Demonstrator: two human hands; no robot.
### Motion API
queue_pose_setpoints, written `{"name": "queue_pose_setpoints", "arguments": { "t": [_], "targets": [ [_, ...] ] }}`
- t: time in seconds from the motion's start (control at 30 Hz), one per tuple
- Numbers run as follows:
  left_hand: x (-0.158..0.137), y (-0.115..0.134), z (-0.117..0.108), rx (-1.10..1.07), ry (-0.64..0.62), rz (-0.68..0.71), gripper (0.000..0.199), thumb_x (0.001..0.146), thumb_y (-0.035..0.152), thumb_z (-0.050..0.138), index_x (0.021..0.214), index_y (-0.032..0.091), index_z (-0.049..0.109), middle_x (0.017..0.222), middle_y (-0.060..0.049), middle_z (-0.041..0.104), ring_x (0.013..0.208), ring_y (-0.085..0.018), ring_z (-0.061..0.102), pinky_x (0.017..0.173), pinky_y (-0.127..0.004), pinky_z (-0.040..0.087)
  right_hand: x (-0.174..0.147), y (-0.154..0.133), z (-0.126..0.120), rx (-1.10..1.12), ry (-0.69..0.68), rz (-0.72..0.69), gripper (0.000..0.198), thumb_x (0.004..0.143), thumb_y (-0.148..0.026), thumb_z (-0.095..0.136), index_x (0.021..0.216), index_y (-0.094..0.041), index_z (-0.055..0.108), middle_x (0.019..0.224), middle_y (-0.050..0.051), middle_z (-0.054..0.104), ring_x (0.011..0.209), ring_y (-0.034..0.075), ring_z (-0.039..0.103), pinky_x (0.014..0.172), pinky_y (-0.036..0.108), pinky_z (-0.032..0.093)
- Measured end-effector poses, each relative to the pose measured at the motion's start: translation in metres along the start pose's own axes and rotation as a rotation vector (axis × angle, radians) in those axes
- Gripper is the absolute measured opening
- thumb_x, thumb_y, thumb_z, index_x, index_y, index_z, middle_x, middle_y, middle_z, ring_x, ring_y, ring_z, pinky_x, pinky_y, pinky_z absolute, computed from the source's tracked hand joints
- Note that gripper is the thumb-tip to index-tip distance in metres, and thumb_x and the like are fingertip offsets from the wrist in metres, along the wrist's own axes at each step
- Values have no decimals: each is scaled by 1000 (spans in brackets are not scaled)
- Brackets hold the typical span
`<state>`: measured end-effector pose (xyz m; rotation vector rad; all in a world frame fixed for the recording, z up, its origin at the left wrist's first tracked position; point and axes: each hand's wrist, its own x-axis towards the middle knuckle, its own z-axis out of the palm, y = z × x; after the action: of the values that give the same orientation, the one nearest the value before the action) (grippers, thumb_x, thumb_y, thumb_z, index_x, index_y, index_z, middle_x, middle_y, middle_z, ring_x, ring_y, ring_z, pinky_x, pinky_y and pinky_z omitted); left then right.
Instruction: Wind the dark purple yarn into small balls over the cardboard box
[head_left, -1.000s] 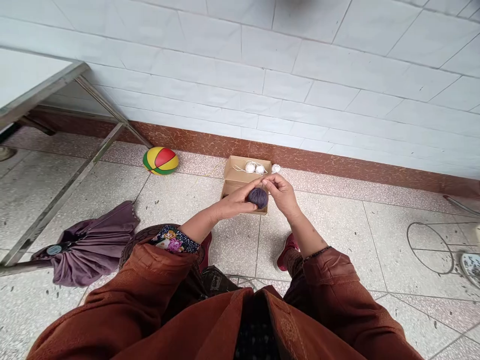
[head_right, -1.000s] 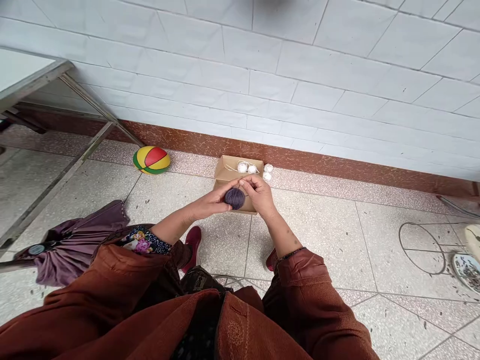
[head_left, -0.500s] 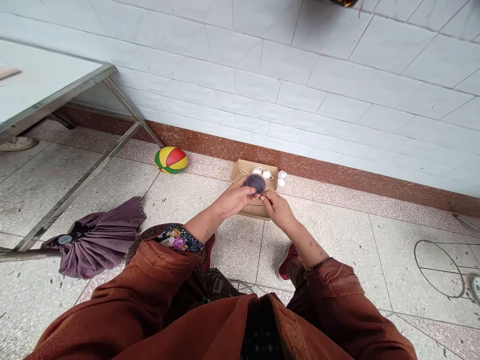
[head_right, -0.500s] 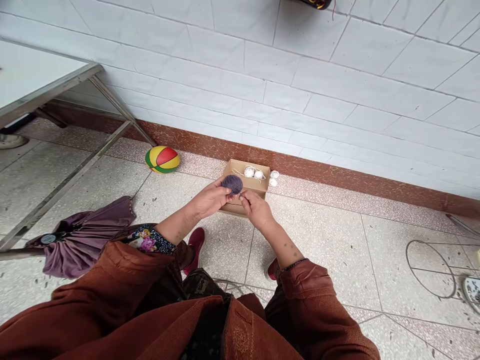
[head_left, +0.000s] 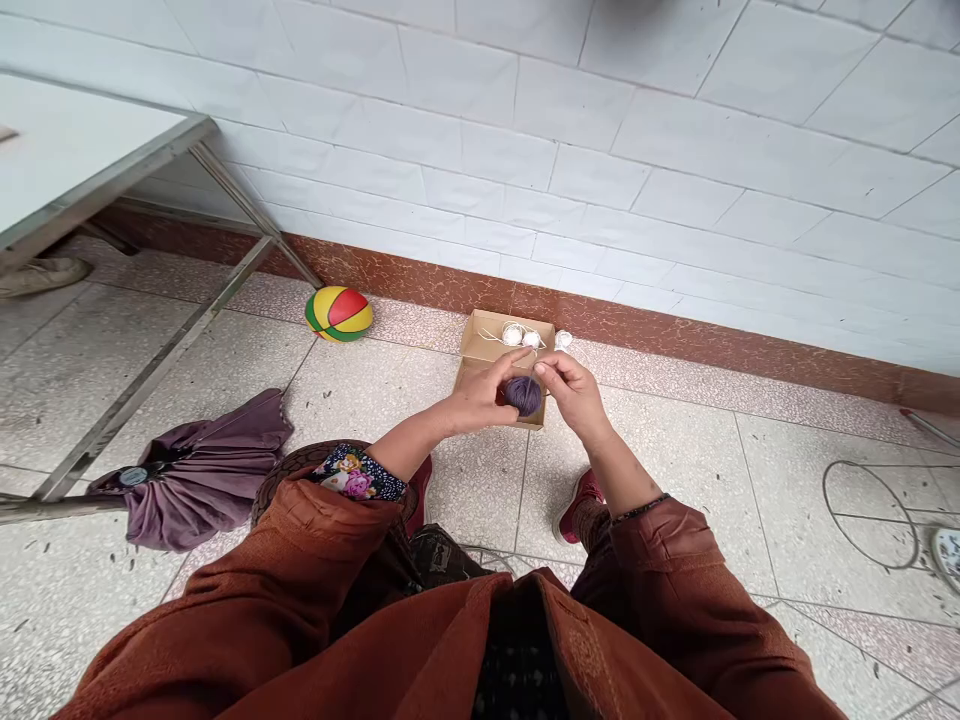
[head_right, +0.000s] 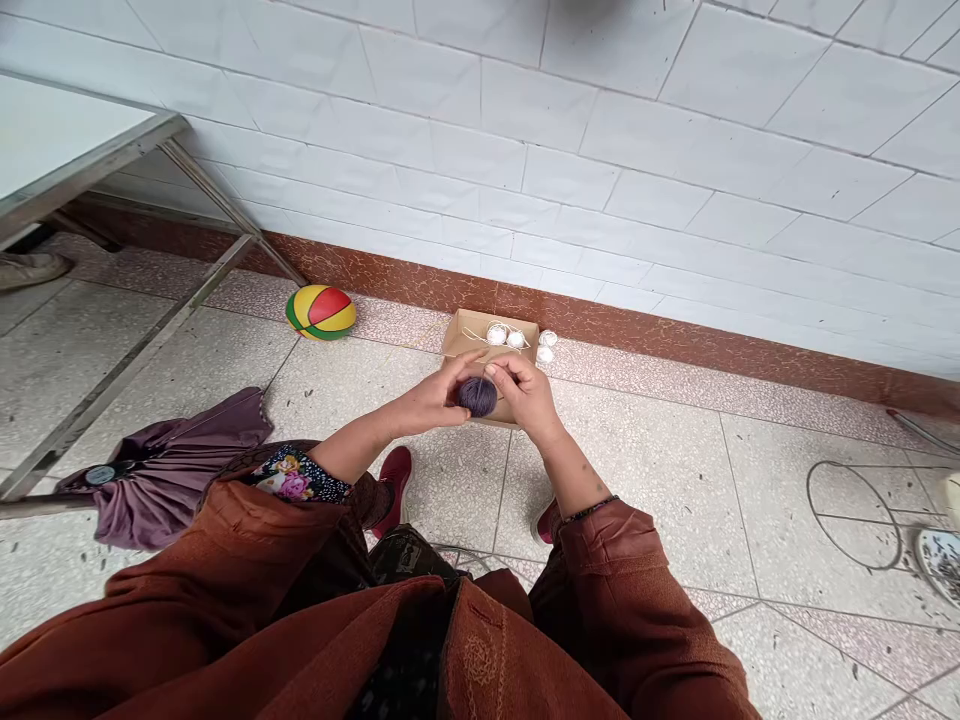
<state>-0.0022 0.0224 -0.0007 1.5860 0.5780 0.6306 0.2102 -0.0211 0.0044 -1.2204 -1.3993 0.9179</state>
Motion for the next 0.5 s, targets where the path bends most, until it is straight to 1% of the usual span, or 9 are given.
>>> {"name": "queue_pose_setpoints", "arguments": {
  "t": [0.07, 0.13, 0.2, 0.27, 0.37, 0.43, 0.5],
  "targets": [
    [1, 3, 5, -162, -49, 20, 92, 76, 28, 83, 163, 30, 53, 139, -12, 72, 127, -33, 68, 107, -48, 52, 3, 13, 2, 31, -9, 120, 38, 96, -61, 72, 87, -24, 71, 80, 0, 67, 74, 17, 58, 75, 32, 51],
    [3, 6, 8, -294, -50, -2, 78, 76, 30, 83, 151, 26, 64, 138, -12, 72, 127, -32, 68, 108, -47, 51, 2, 24, 4, 41, -36, 195, 39, 95, -61, 70, 86, -23, 69, 79, -1, 65, 74, 17, 56, 73, 31, 49],
    [6, 8, 9, -377, 7, -52, 63, 75, 31, 84, 137, 23, 72, 132, -11, 74, 122, -29, 68, 109, -45, 50, -1, 33, 5, 2, -47, 201, 39, 94, -61, 68, 86, -23, 68, 80, -1, 65, 77, 18, 57, 75, 31, 49],
    [9, 9, 7, -421, 102, -84, 57, 74, 33, 86, 128, 20, 74, 126, -10, 75, 117, -27, 68, 109, -43, 50, -5, 36, 5, -77, -45, 173, 40, 96, -61, 66, 86, -23, 68, 79, 0, 65, 77, 18, 57, 75, 31, 49],
    [14, 6, 4, -379, 238, -89, 54, 74, 35, 87, 123, 19, 71, 121, -9, 74, 114, -24, 67, 111, -42, 49, -12, 32, 5, -193, -82, 93, 40, 101, -60, 62, 86, -23, 69, 78, 1, 67, 76, 19, 59, 74, 32, 50],
    [16, 2, 1, -252, 310, -95, 52, 78, 37, 84, 124, 20, 67, 120, -8, 73, 113, -25, 67, 111, -44, 49, -17, 24, 7, -222, -165, -4, 40, 103, -59, 62, 86, -24, 71, 82, 3, 71, 78, 20, 63, 78, 33, 52],
    [18, -3, -1, -58, 378, -94, 49, 81, 36, 80, 126, 20, 65, 120, -8, 71, 115, -26, 65, 110, -46, 49, -22, 14, 7, -212, -274, -104, 39, 105, -58, 63, 87, -24, 73, 85, 4, 73, 79, 20, 65, 79, 34, 53]
  ]
}}
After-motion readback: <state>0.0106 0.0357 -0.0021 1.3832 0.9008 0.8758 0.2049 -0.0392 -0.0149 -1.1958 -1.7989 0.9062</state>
